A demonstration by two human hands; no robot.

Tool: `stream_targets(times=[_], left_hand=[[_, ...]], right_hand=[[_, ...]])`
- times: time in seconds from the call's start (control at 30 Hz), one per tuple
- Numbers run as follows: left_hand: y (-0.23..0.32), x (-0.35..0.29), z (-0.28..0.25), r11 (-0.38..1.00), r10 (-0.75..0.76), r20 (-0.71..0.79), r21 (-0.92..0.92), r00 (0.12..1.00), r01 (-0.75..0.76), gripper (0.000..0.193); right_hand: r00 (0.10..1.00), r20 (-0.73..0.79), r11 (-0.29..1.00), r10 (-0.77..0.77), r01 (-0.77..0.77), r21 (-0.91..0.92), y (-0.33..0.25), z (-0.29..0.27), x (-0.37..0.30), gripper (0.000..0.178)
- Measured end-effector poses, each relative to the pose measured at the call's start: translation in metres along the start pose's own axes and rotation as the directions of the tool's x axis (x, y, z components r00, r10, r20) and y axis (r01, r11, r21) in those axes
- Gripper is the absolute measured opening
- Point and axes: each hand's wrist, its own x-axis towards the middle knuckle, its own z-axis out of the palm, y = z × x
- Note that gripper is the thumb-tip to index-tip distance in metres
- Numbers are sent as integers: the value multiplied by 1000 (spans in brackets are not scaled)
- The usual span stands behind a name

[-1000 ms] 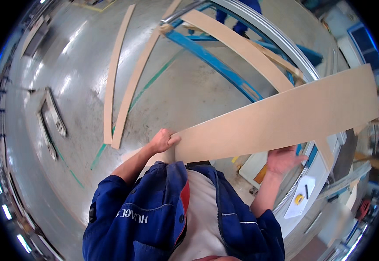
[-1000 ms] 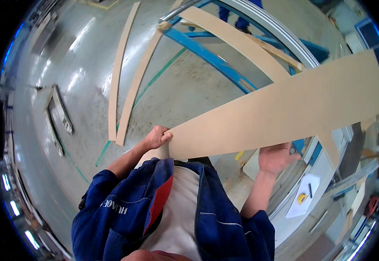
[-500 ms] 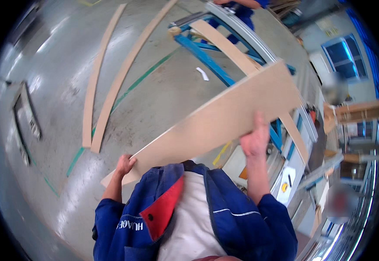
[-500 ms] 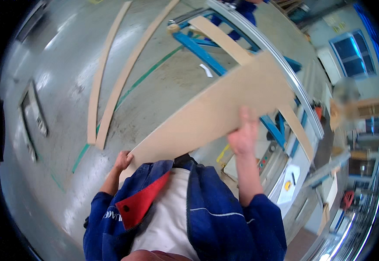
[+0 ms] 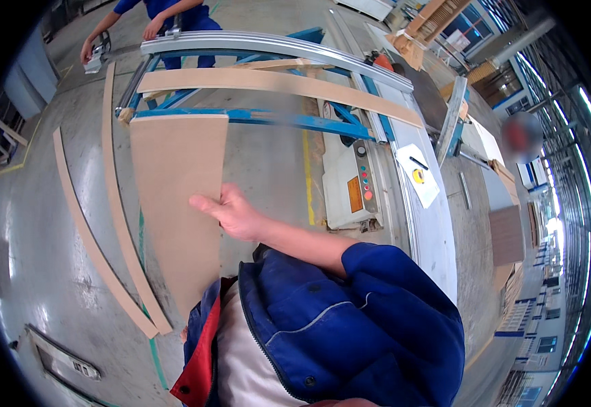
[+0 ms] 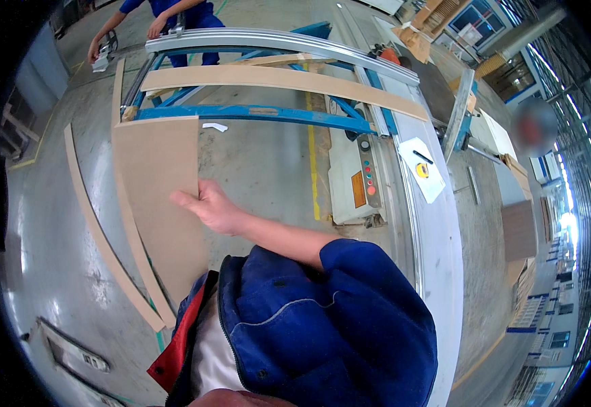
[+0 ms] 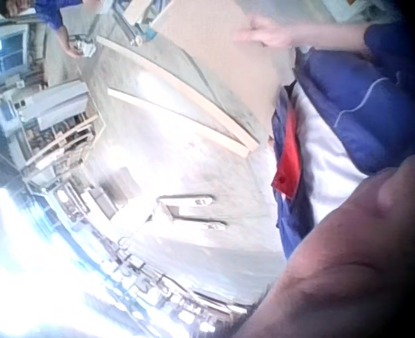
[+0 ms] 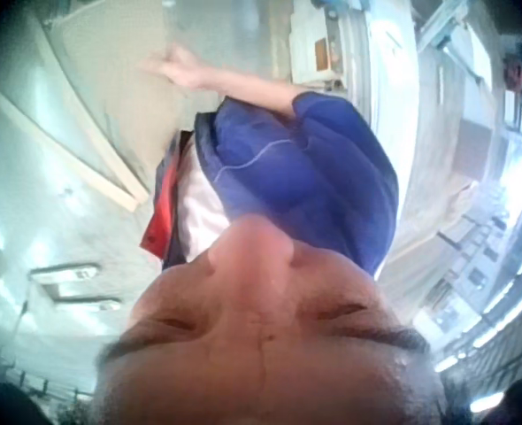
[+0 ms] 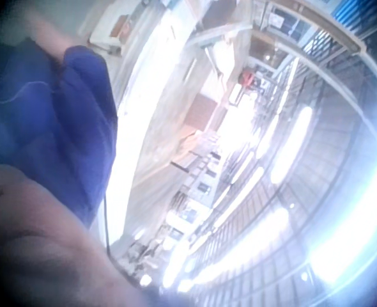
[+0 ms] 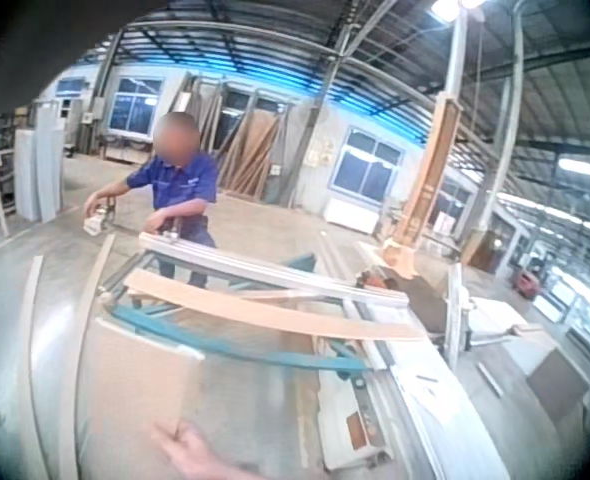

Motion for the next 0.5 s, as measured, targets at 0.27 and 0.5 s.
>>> stream_targets(times=[0.27, 0.5], left_hand=[[12, 10, -19, 1000, -10, 38, -6, 999, 10, 48], [7, 12, -26, 1000, 0, 28, -14, 1000, 0, 47]], right_hand=[[998, 38, 996, -52, 54, -69, -3, 21, -16, 36], [999, 49, 995, -17, 22, -96, -3, 28, -18, 36]])
